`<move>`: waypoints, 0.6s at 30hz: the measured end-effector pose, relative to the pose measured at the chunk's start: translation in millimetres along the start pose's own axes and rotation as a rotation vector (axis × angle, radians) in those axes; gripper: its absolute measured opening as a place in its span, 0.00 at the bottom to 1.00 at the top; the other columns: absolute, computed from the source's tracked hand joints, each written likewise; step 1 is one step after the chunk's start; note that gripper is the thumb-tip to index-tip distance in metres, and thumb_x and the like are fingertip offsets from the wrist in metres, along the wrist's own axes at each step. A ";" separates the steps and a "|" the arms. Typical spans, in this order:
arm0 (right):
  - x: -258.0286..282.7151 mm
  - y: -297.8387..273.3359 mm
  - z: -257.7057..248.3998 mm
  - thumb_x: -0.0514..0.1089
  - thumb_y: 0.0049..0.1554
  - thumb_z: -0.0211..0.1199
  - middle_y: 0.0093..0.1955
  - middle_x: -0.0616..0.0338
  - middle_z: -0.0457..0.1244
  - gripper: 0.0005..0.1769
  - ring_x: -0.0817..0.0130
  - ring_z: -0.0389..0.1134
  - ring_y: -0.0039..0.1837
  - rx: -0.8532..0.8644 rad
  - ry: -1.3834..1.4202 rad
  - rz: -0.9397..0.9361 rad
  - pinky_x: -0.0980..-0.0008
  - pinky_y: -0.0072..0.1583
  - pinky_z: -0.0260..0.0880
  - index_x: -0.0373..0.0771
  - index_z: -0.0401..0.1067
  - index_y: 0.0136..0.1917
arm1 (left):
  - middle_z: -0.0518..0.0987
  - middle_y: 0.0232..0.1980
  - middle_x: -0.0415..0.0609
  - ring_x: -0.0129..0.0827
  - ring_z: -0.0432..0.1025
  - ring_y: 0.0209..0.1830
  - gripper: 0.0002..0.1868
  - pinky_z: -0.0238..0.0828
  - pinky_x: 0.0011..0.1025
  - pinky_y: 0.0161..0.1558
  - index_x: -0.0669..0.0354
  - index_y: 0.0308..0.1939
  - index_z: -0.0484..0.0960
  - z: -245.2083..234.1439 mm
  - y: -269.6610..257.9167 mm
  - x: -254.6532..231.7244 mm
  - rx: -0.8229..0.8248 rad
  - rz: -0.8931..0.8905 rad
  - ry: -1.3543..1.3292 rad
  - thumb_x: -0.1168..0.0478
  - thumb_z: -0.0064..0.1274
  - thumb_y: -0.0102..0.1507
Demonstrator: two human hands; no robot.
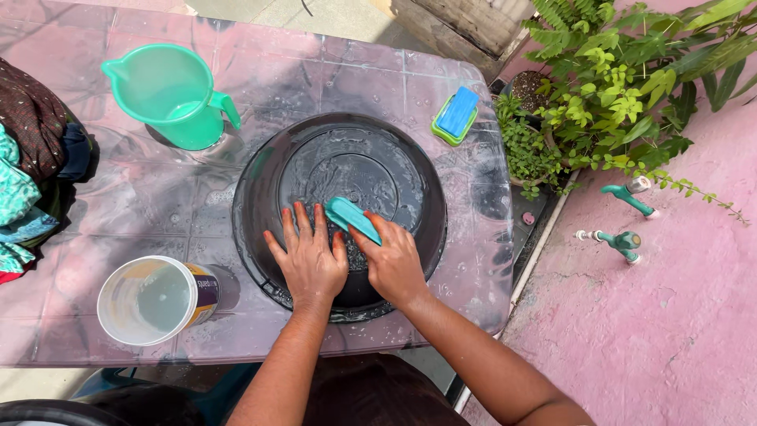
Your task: The person washes a piece of fabric by hand in a basin of soapy water, wrings it out, then uses a brush and soapy water from a container to scrub a black basin and a table surface.
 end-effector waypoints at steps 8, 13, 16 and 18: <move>-60.0 80.0 8.8 0.37 0.55 0.64 0.69 0.47 0.61 0.26 0.47 0.64 0.65 -0.155 -0.078 0.186 0.51 0.63 0.62 0.48 0.74 0.68 | 0.60 0.78 0.60 0.52 0.49 0.80 0.33 0.34 0.66 0.73 0.55 0.73 0.68 -2.3 0.8 -3.3 -0.043 0.014 -0.061 0.47 0.45 0.65; -11.7 54.4 24.0 0.36 0.56 0.63 0.71 0.49 0.61 0.25 0.51 0.64 0.68 -0.015 0.053 -0.068 0.53 0.67 0.61 0.47 0.74 0.67 | 0.59 0.78 0.61 0.51 0.48 0.81 0.33 0.35 0.61 0.75 0.58 0.73 0.67 5.5 -1.8 0.4 -0.053 -0.031 -0.107 0.50 0.45 0.65; -9.9 3.1 0.8 0.37 0.55 0.63 0.70 0.50 0.61 0.25 0.50 0.64 0.68 -0.032 -0.066 -0.025 0.53 0.66 0.61 0.50 0.75 0.66 | 0.56 0.80 0.67 0.55 0.47 0.83 0.35 0.37 0.57 0.78 0.67 0.74 0.65 7.1 -8.6 1.7 -0.142 -0.104 -0.169 0.52 0.44 0.66; -32.9 -0.9 -11.6 0.38 0.56 0.63 0.70 0.49 0.61 0.25 0.50 0.64 0.66 -0.090 -0.109 0.117 0.53 0.65 0.61 0.50 0.75 0.66 | 0.55 0.80 0.71 0.59 0.46 0.83 0.37 0.39 0.55 0.78 0.73 0.74 0.63 6.0 -9.0 2.0 -0.212 -0.167 -0.193 0.53 0.44 0.66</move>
Point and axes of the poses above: each hand's wrist, its own y-axis towards the middle knuckle, its own z-axis out of the palm, x = y × z, the point moved 3 cm from there along y, towards the middle knuckle
